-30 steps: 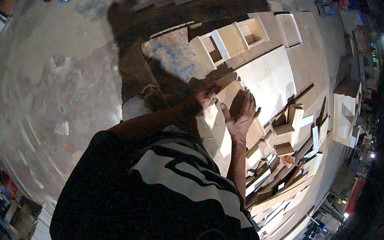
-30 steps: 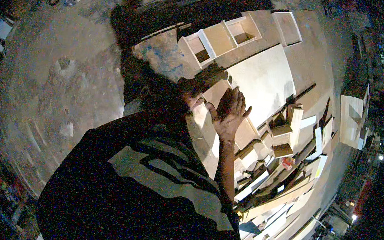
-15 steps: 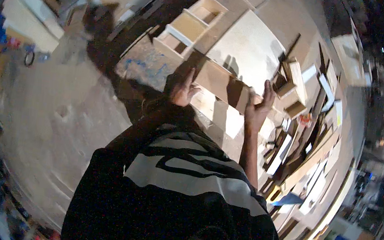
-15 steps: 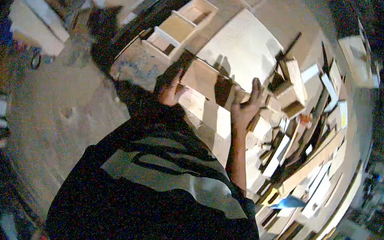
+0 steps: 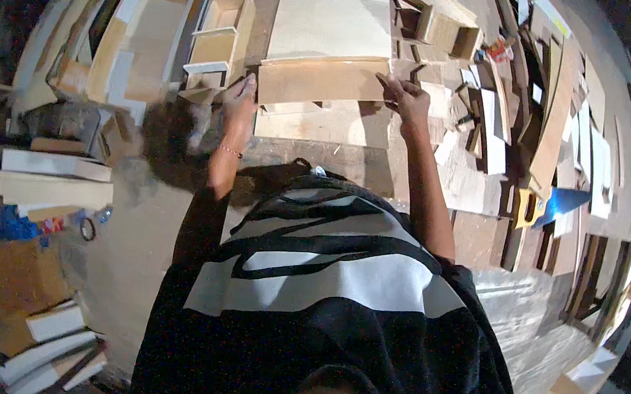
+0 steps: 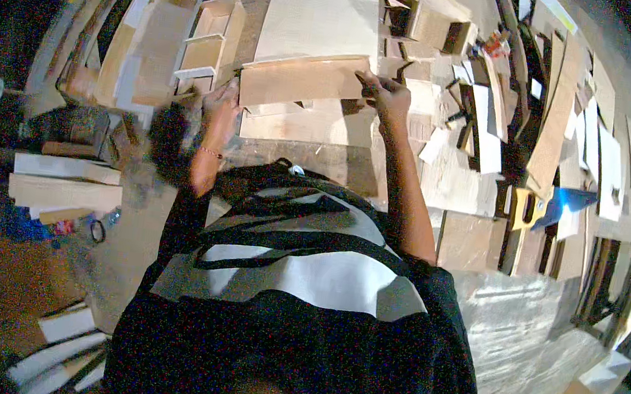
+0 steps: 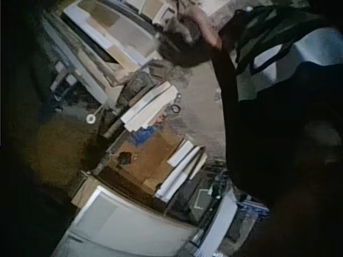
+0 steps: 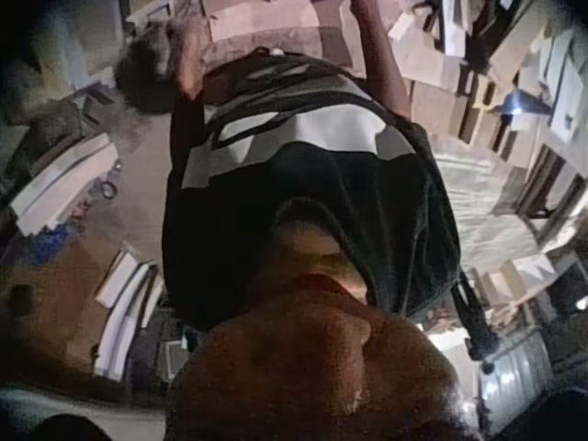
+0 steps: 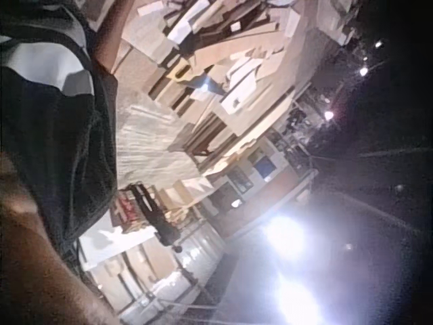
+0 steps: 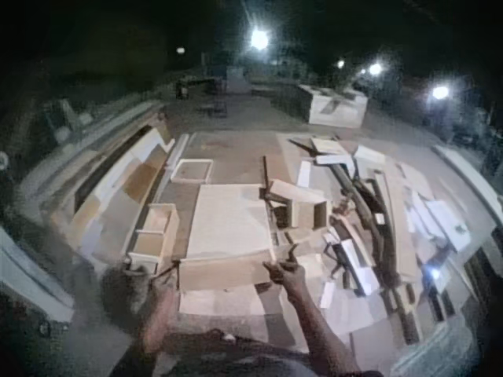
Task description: The person applies wood glue to the edges of small wooden boards and fits them together to assemble a rectangular drawer frame. They handle several wooden pieces, applying glue from a bottle and pressing the joints together by hand.
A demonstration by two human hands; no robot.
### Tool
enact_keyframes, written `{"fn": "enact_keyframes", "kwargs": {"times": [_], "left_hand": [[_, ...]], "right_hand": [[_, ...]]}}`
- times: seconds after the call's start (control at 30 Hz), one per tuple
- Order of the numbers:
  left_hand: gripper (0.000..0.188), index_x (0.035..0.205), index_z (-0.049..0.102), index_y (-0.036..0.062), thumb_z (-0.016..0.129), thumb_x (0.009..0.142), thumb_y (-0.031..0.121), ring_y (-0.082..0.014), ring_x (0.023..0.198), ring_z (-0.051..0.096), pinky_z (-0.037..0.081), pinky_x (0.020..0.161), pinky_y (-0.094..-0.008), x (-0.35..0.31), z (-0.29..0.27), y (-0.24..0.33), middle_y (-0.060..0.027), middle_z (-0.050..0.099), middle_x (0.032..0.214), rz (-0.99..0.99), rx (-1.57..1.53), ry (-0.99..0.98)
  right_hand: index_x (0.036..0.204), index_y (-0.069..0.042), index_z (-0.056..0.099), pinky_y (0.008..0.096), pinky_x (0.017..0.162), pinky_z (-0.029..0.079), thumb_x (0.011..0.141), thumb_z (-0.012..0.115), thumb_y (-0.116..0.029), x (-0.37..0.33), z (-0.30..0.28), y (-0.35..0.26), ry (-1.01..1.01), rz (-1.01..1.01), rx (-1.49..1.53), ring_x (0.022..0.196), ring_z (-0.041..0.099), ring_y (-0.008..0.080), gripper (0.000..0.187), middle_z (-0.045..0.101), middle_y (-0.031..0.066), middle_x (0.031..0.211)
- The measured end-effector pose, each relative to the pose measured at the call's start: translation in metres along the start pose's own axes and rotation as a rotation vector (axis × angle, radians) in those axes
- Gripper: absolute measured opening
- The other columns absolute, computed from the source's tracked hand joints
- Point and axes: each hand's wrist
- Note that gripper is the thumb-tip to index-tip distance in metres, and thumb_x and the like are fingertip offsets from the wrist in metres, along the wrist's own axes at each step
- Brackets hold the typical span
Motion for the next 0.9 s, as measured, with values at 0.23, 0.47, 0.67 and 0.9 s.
{"fn": "enact_keyframes", "kwargs": {"times": [0.23, 0.47, 0.67, 0.9], "left_hand": [[0.026, 0.107, 0.058, -0.0019, 0.052, 0.084, 0.010, -0.0115, 0.078, 0.058, 0.048, 0.067, -0.0238, 0.012, 0.009, 0.002, -0.0044, 0.060, 0.093, 0.047, 0.208, -0.078], [0.029, 0.110, 0.056, -0.0020, 0.053, 0.082, 0.006, -0.0148, 0.079, 0.059, 0.048, 0.064, -0.0238, 0.035, -0.015, -0.026, -0.0066, 0.060, 0.096, 0.081, 0.285, -0.052], [0.027, 0.107, 0.056, -0.0053, 0.053, 0.081, 0.004, -0.0162, 0.075, 0.060, 0.050, 0.064, -0.0260, 0.036, -0.016, -0.029, -0.0092, 0.060, 0.092, 0.191, 0.285, -0.150], [0.027, 0.105, 0.056, -0.0045, 0.054, 0.080, 0.003, -0.0184, 0.079, 0.060, 0.051, 0.064, -0.0282, 0.038, -0.011, -0.016, -0.0119, 0.060, 0.094, -0.037, 0.307, -0.113]], "right_hand": [[0.066, -0.001, 0.064, 0.0211, 0.045, 0.040, 0.070, 0.071, -0.030, 0.017, -0.006, 0.007, 0.086, -0.071, -0.141, 0.048, 0.051, 0.0085, 0.030, 0.058, 0.0030, 0.057], [0.062, -0.002, 0.066, 0.0246, 0.049, 0.044, 0.064, 0.074, -0.036, 0.009, -0.001, -0.009, 0.101, -0.068, -0.443, 0.049, 0.057, 0.0119, 0.034, 0.063, 0.0063, 0.059], [0.063, -0.002, 0.066, 0.0252, 0.049, 0.044, 0.063, 0.075, -0.032, 0.032, -0.008, 0.011, 0.104, -0.082, -0.462, 0.049, 0.057, 0.0113, 0.032, 0.062, 0.0053, 0.057], [0.061, -0.002, 0.066, 0.0266, 0.047, 0.043, 0.060, 0.076, -0.034, 0.024, -0.012, 0.004, 0.112, -0.021, -0.396, 0.047, 0.055, 0.0129, 0.034, 0.061, 0.0061, 0.055]]}}
Point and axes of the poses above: each hand's wrist, its own x-axis towards the middle knuckle, its own z-axis out of the palm, y = z × x
